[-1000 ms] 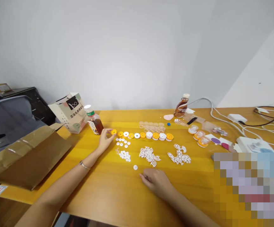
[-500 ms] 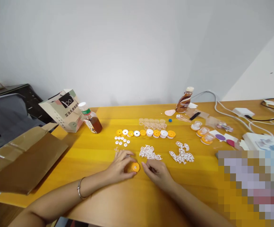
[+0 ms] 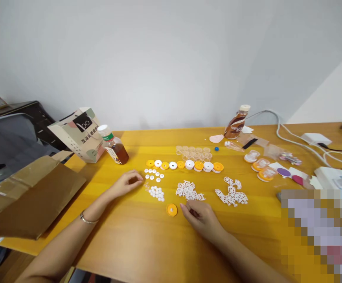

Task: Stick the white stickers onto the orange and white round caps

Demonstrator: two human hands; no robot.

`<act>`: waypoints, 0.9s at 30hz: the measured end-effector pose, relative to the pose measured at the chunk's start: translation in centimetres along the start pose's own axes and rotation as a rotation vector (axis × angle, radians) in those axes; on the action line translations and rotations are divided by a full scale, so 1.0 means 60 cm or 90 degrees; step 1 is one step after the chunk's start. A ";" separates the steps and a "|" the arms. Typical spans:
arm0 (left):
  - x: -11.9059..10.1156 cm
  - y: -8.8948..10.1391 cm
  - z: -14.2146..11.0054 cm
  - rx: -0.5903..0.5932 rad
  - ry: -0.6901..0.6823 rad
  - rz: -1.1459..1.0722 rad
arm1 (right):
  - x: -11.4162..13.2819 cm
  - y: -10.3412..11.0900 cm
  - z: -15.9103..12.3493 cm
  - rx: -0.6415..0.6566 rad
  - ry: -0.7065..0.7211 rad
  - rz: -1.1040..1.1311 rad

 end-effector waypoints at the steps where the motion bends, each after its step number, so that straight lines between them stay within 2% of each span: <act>1: 0.008 0.000 0.002 0.025 -0.003 0.004 | 0.000 0.000 0.001 0.002 -0.003 -0.001; 3: 0.014 -0.003 0.003 0.056 -0.016 0.013 | 0.000 0.000 0.001 0.005 -0.006 -0.003; 7: 0.004 -0.010 0.000 0.065 -0.047 0.042 | 0.000 0.002 0.001 0.000 -0.007 -0.005; 20: -0.003 -0.018 -0.007 0.054 -0.149 0.291 | -0.001 -0.003 0.002 0.011 -0.011 0.015; 27: -0.014 -0.017 -0.008 0.043 -0.169 0.364 | 0.003 -0.014 0.007 0.018 -0.006 0.036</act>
Point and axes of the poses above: each hand's wrist, its own z-axis towards the middle knuckle, its own y-axis out of the back of the hand, x = y × z, the point moved 4 cm from there along z, towards the middle knuckle, and after that the axes turned 7 degrees about y, right-handed, at the moved point
